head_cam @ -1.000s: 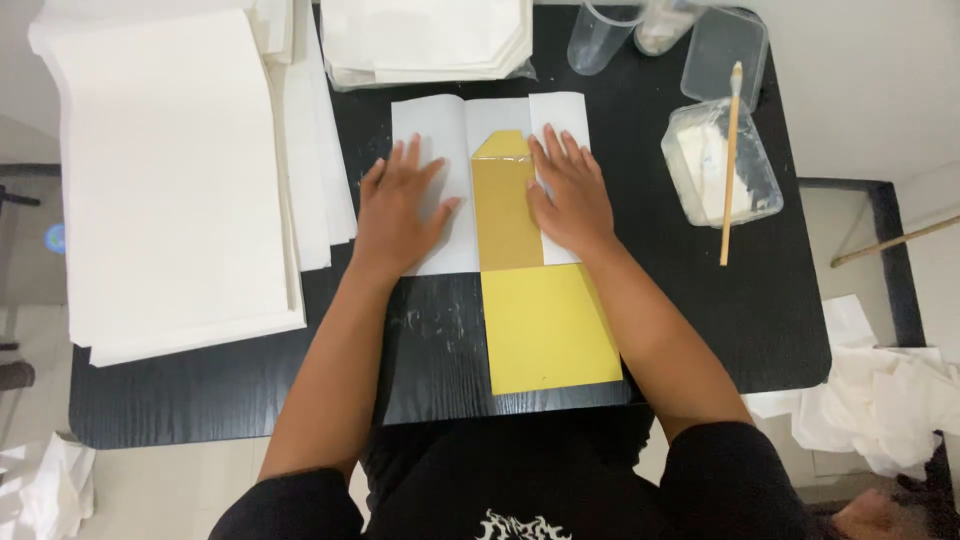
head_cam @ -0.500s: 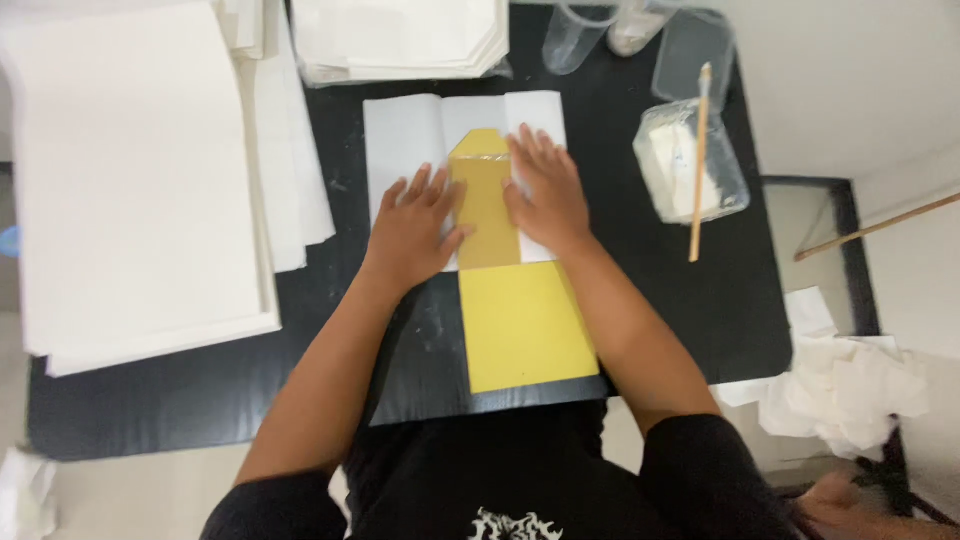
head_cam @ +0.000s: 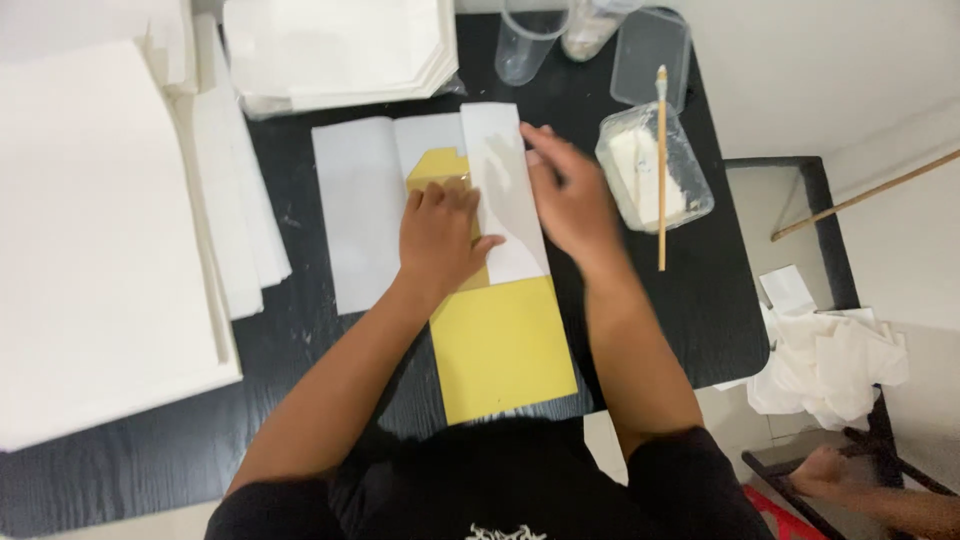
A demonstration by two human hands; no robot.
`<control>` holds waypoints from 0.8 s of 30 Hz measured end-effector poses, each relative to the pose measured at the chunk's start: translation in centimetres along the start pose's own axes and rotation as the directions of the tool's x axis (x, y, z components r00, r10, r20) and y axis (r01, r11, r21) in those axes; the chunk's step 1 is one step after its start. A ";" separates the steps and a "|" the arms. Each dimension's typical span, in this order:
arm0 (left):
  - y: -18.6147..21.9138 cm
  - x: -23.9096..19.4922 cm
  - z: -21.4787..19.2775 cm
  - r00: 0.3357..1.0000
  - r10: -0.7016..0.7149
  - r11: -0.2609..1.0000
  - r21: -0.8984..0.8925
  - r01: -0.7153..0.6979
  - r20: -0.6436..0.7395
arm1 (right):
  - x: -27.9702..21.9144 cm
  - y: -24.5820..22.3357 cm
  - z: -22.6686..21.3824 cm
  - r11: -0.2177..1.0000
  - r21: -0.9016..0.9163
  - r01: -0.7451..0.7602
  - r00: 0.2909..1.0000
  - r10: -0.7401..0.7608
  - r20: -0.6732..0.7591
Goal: Folding paper around a template and applying glue with a brush to assemble a paper bag.
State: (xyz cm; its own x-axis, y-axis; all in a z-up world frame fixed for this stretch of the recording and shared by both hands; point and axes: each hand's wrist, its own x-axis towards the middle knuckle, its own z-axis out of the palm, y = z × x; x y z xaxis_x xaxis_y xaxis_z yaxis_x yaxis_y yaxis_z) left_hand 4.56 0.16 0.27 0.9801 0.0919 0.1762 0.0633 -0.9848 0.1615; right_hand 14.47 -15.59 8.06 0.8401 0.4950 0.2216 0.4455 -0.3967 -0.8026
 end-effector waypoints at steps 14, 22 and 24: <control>0.1 -1.2 -0.1 0.954 0.062 0.998 0.050 -0.049 -0.295 | -2.1 10.7 -11.8 0.909 -0.390 -0.144 0.975 0.063 -0.213; 0.5 -1.4 -0.4 0.934 0.074 0.994 0.098 -0.042 -0.349 | -2.7 10.8 -12.4 0.973 0.218 0.072 0.968 -0.016 -0.250; 0.9 -1.2 -1.0 0.948 0.064 0.993 0.118 -0.028 -0.312 | -3.0 10.3 -13.3 0.912 0.386 0.137 0.975 -0.057 -0.213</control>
State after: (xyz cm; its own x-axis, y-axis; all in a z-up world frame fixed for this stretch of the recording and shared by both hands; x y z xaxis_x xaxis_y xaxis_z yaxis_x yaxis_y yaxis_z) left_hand 3.26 -0.69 1.22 0.8743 0.0704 0.4802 0.0577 -0.9975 0.0411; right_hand 20.64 -31.46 6.50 0.8600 0.3411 0.3796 0.4022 0.0049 -0.9155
